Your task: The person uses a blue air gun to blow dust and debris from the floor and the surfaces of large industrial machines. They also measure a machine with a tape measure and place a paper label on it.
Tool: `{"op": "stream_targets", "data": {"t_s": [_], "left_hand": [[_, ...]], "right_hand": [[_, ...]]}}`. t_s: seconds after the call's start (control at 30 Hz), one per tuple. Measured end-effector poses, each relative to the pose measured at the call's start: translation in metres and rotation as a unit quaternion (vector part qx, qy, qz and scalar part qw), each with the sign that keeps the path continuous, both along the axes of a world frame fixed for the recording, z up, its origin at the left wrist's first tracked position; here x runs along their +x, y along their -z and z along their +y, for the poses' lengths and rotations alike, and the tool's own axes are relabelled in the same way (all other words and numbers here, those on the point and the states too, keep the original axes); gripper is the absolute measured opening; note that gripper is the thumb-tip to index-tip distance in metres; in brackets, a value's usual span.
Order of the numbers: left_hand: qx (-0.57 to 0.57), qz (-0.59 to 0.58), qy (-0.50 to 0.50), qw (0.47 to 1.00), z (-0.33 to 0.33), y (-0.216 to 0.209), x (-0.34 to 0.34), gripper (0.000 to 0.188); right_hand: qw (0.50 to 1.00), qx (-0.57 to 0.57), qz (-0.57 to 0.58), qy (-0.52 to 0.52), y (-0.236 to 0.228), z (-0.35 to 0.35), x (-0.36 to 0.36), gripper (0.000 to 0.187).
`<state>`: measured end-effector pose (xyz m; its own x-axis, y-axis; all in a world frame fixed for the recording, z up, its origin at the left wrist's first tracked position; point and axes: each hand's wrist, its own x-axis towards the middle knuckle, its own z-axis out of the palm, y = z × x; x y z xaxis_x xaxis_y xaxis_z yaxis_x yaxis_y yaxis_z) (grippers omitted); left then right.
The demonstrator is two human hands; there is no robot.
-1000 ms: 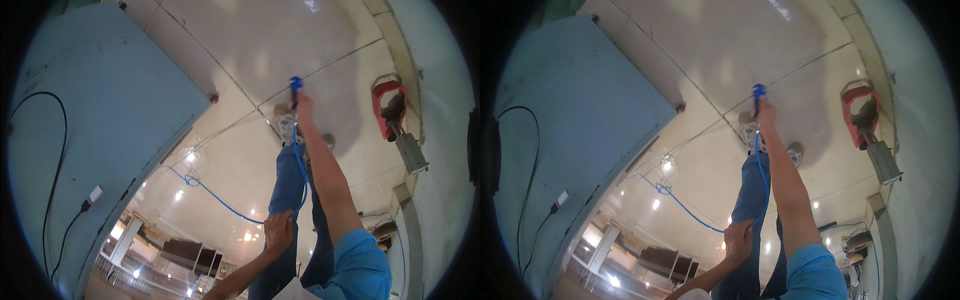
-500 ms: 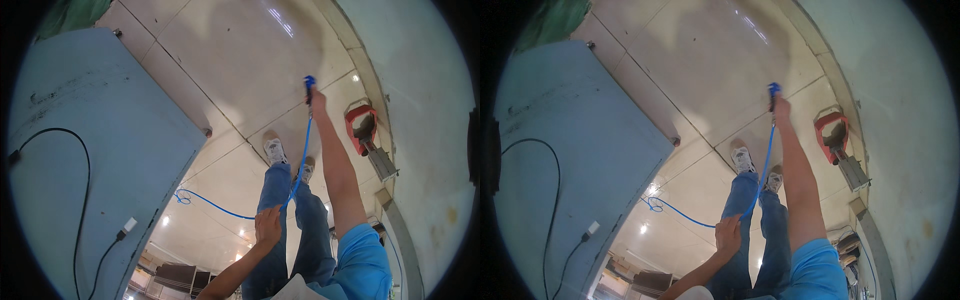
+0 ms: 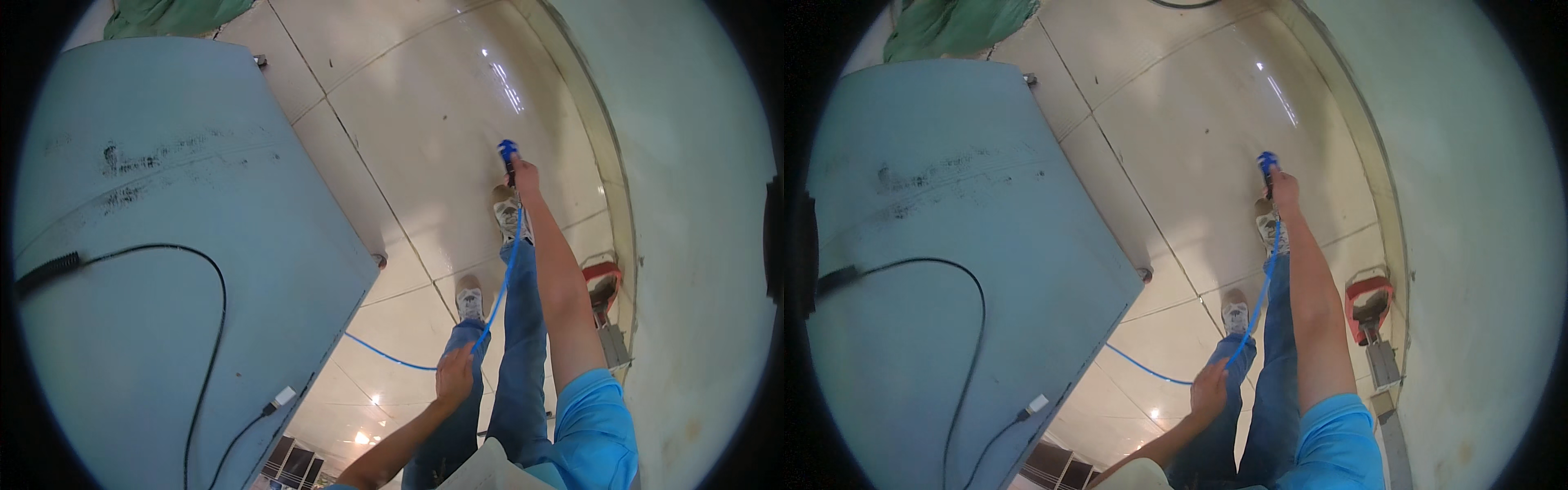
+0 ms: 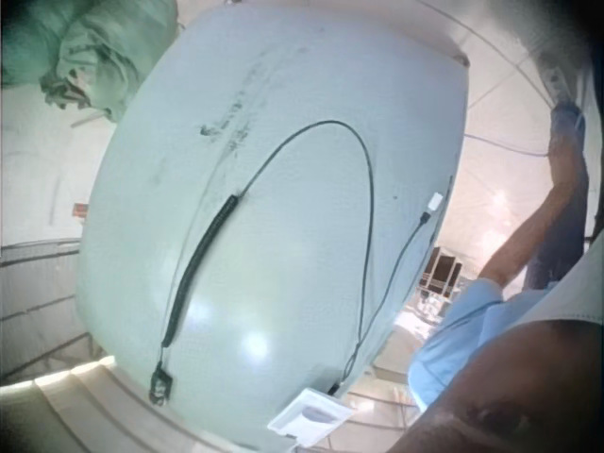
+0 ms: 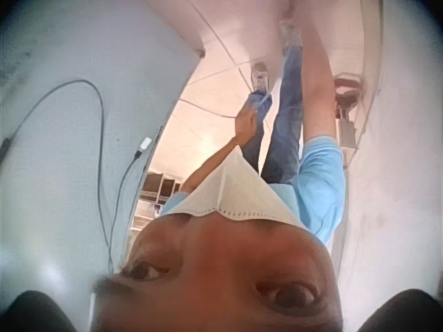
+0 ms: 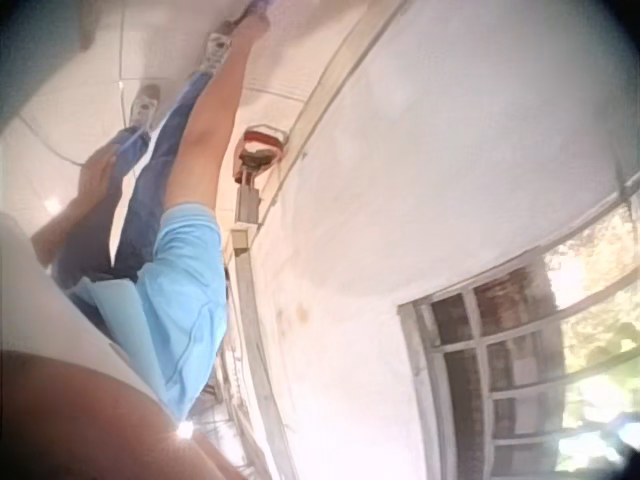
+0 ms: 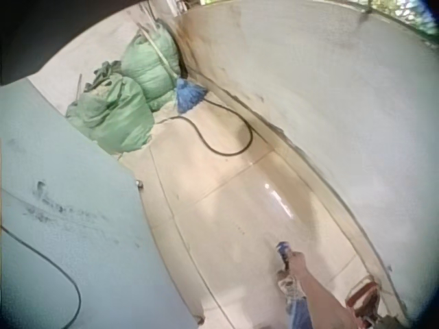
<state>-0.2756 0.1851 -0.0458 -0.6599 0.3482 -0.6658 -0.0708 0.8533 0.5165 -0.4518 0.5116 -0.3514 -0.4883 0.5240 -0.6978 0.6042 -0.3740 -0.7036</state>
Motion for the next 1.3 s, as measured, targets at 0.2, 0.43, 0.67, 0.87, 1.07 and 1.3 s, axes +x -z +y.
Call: {"op": "stream_targets", "data": {"t_s": [0.2, 0.43, 0.67, 0.87, 1.07, 1.3], "left_hand": [[0.080, -0.091, -0.186, 0.975, 0.104, -0.015, -0.031, 0.028], [0.108, -0.207, -0.288, 0.929, 0.177, -0.039, -0.102, 0.034], [0.086, -0.197, -0.376, 0.901, 0.230, -0.033, -0.188, 0.034], [0.100, -0.135, -0.426, 0.889, 0.228, -0.014, -0.231, 0.034], [0.052, -0.130, -0.425, 0.894, 0.217, -0.006, -0.234, 0.033], [0.029, -0.133, -0.380, 0.915, 0.202, -0.012, -0.213, 0.030]], "right_hand": [[0.996, -0.049, 0.011, 0.072, 0.019, 0.020, -0.095, 0.049], [0.903, -0.075, -0.065, -0.418, 0.019, -0.012, -0.175, 0.050], [0.995, -0.012, 0.021, 0.093, 0.039, 0.041, -0.262, 0.057], [0.993, -0.084, 0.077, -0.015, 0.034, 0.038, -0.357, 0.048], [0.973, -0.076, 0.040, -0.212, 0.047, -0.006, -0.376, 0.053], [0.927, -0.126, -0.009, -0.352, 0.066, -0.037, -0.315, 0.057]]}}
